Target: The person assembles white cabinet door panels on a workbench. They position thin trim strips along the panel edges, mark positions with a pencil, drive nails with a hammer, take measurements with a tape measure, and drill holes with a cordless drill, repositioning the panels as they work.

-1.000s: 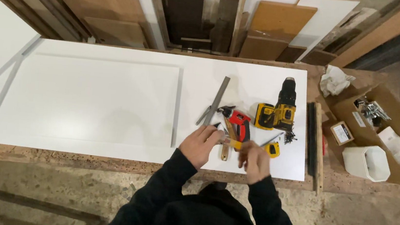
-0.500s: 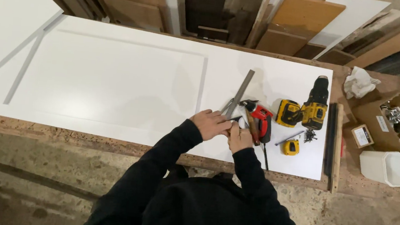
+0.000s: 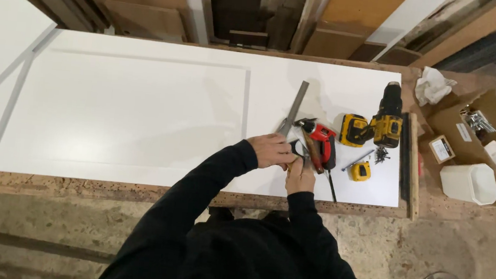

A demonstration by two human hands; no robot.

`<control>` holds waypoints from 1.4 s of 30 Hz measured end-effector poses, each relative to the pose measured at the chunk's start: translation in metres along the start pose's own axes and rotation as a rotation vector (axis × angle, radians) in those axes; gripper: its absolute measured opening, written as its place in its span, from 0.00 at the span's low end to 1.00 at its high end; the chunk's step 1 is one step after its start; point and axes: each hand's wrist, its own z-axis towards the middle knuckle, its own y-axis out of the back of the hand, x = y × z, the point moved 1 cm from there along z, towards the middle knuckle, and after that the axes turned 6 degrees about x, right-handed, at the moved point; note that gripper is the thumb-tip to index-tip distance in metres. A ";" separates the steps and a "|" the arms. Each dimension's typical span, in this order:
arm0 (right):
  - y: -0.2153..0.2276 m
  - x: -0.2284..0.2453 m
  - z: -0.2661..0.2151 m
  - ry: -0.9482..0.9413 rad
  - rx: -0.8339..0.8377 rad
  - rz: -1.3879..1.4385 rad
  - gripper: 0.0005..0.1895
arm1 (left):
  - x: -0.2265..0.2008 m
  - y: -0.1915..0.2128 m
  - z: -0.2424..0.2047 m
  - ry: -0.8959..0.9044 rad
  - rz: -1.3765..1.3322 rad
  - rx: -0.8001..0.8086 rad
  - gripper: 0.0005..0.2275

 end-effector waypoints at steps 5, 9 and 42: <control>0.004 -0.014 -0.010 -0.068 0.008 0.420 0.32 | -0.010 0.008 0.006 0.222 -0.267 -0.058 0.12; -0.013 -0.001 -0.008 -0.073 -0.004 0.486 0.32 | -0.018 -0.061 0.015 1.004 -2.004 -0.745 0.13; -0.024 0.036 -0.025 0.021 0.430 0.277 0.27 | 0.042 -0.063 -0.037 1.226 -2.327 -1.333 0.09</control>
